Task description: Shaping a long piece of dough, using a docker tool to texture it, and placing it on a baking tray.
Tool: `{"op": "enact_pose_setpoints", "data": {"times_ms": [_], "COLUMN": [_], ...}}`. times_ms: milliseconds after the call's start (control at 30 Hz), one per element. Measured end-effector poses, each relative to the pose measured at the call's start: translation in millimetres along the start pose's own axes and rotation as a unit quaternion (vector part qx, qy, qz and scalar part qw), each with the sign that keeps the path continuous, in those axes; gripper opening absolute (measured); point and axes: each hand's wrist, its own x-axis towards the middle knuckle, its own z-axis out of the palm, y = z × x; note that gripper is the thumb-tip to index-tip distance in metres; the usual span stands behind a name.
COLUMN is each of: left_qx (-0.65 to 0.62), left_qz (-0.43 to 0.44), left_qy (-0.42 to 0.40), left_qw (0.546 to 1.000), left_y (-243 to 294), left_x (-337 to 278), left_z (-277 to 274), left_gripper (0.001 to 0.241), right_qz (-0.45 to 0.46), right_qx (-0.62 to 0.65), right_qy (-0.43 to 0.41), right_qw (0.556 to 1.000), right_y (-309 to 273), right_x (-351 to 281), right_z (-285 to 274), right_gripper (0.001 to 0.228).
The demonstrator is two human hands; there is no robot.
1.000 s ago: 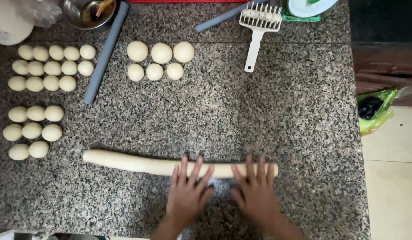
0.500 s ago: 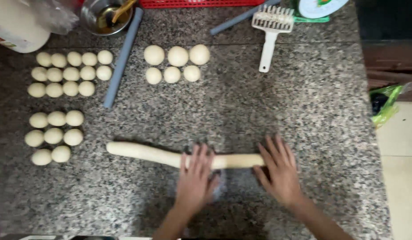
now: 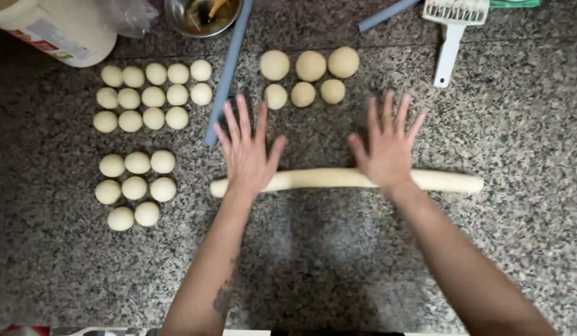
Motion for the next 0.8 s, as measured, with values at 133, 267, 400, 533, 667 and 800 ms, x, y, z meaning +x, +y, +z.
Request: {"op": "enact_pose_setpoints", "data": {"times_ms": [133,267,400,533,667,800], "left_qx": [-0.029,-0.002,0.057,0.000,-0.014,-0.039], "left_qz": [0.024,0.086,0.120,0.068,0.023,0.041], "left_qy": [-0.014,-0.052,-0.059,-0.051,0.026,-0.082], "left_qw": [0.999,0.995,0.989,0.996,0.999,0.995], "left_y": [0.2,12.4,12.6,-13.8,-37.9,-21.0], "left_x": [-31.9,-157.1,-210.9,-85.7,-3.5,-42.8], "left_z": [-11.3,-16.8,-18.9,-4.7,-2.2,-35.3], "left_gripper": [0.067,0.073,0.062,0.068,0.071,0.062], "right_qz": [-0.060,-0.135,-0.087,0.020,0.116,0.038], "right_qx": [0.034,-0.022,-0.082,-0.035,0.014,-0.002], "right_qy": [-0.004,-0.037,-0.053,-0.073,-0.063,-0.091], "right_qw": [0.998,0.990,0.991,0.997,0.991,0.995], "right_y": [6.8,-7.9,-11.8,12.9,25.7,9.4], "right_x": [-35.8,-148.4,-204.5,-84.0,-16.7,-62.5], "right_z": [5.4,2.9,14.8,20.0,8.5,-4.5], "right_gripper": [0.074,0.070,0.069,0.064,0.077,0.073]}}
